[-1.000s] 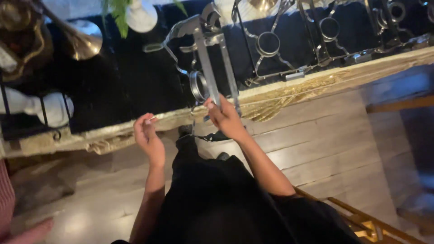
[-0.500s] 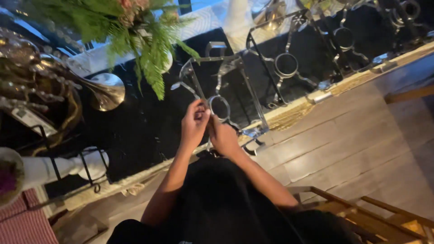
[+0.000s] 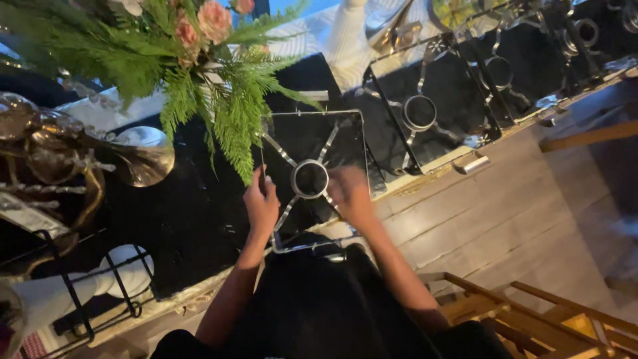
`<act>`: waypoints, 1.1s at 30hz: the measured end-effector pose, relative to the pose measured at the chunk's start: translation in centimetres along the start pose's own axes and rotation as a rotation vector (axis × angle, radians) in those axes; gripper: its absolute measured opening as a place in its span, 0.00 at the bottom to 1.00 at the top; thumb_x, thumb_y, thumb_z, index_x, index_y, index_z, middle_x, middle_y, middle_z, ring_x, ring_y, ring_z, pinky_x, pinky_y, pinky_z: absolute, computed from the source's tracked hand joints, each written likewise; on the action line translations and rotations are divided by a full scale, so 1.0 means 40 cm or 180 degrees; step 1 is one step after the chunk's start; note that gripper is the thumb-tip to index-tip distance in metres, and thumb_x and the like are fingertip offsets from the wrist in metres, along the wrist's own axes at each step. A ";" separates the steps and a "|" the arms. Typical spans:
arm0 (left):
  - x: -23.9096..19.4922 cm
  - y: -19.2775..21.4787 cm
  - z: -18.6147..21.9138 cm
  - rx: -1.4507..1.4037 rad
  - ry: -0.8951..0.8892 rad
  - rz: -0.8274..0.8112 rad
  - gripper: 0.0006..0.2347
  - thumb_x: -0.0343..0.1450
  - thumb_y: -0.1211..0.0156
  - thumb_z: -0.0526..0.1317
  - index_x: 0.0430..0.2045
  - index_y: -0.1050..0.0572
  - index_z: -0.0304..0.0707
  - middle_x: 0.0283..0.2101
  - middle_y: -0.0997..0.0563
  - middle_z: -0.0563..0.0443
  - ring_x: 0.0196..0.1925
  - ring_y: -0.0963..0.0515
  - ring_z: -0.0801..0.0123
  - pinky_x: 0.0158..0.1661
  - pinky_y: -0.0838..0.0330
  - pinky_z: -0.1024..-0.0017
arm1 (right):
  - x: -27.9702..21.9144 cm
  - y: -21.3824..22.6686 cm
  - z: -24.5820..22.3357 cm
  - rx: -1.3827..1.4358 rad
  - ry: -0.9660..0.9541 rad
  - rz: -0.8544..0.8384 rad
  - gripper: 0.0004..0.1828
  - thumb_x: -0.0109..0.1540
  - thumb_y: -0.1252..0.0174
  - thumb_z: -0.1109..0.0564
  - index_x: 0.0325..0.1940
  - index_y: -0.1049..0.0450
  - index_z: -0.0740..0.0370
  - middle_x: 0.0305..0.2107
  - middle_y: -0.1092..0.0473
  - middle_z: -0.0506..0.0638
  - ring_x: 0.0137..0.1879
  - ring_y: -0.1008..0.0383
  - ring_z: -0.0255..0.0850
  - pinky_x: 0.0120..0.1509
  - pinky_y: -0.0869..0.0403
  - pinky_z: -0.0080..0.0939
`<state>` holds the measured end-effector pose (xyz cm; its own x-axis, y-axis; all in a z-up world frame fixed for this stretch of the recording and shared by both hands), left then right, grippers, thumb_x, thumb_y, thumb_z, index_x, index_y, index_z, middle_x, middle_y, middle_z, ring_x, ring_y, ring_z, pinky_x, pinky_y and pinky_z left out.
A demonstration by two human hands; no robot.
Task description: The recorder is assembling and organizing chafing dish stands and fuel holders on a long table.
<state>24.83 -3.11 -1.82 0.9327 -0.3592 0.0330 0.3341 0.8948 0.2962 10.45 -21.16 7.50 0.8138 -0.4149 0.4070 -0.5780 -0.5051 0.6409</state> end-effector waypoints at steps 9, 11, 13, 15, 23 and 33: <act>0.079 -0.016 -0.096 -0.1365 0.0665 -0.0102 0.16 0.79 0.49 0.38 0.62 0.30 0.36 0.29 0.27 0.53 0.17 0.32 0.79 0.18 0.38 0.76 | -0.235 0.016 0.339 0.0966 -0.2584 -0.0981 0.19 0.67 0.45 0.45 0.52 0.27 0.62 0.28 0.24 0.53 0.34 0.25 0.41 0.40 0.26 0.43; 0.103 -0.032 -0.168 -0.1513 0.0758 -0.0151 0.16 0.79 0.48 0.39 0.62 0.31 0.37 0.31 0.27 0.53 0.17 0.32 0.79 0.17 0.39 0.77 | -0.231 0.003 0.314 0.0977 -0.2641 -0.0911 0.19 0.67 0.46 0.43 0.47 0.26 0.62 0.27 0.24 0.50 0.32 0.26 0.37 0.38 0.27 0.41; 0.116 -0.044 -0.188 -0.1657 0.0862 -0.0264 0.17 0.79 0.48 0.40 0.63 0.32 0.38 0.32 0.27 0.53 0.17 0.32 0.78 0.17 0.41 0.77 | -0.225 -0.006 0.308 0.0978 -0.2739 -0.0791 0.21 0.68 0.48 0.41 0.42 0.24 0.62 0.26 0.24 0.47 0.30 0.27 0.34 0.35 0.28 0.38; 0.125 -0.054 -0.159 -0.1796 0.0935 -0.0386 0.17 0.80 0.50 0.42 0.63 0.35 0.40 0.33 0.27 0.53 0.19 0.31 0.78 0.17 0.41 0.79 | -0.211 -0.008 0.328 0.0738 -0.2484 -0.0150 0.21 0.70 0.46 0.44 0.36 0.24 0.65 0.24 0.27 0.52 0.30 0.29 0.37 0.35 0.30 0.40; 0.138 -0.112 -0.123 -0.2093 0.0845 -0.0263 0.15 0.80 0.50 0.43 0.60 0.34 0.39 0.33 0.27 0.51 0.19 0.32 0.75 0.17 0.42 0.77 | -0.136 0.008 0.384 0.0315 -0.2153 0.0566 0.16 0.69 0.43 0.49 0.39 0.22 0.66 0.25 0.24 0.54 0.31 0.24 0.39 0.38 0.28 0.41; 0.090 -0.082 -0.108 -0.2107 0.1129 -0.0616 0.19 0.80 0.53 0.47 0.65 0.41 0.44 0.38 0.22 0.47 0.29 0.22 0.70 0.26 0.29 0.74 | -0.190 0.035 0.308 0.0638 -0.1978 0.0955 0.15 0.67 0.43 0.53 0.56 0.25 0.59 0.48 0.25 0.53 0.54 0.23 0.43 0.49 0.20 0.41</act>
<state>27.69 -6.19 -6.79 0.7999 -0.5187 -0.3018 0.4030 0.8370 -0.3703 2.70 -28.04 -2.70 0.4676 -0.8817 0.0629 -0.8200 -0.4061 0.4034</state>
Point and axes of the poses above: each hand's wrist, its own x-axis towards the middle knuckle, its own y-axis out of the back of the hand, z = x × y, the point moved 1 cm from there along x, towards the middle knuckle
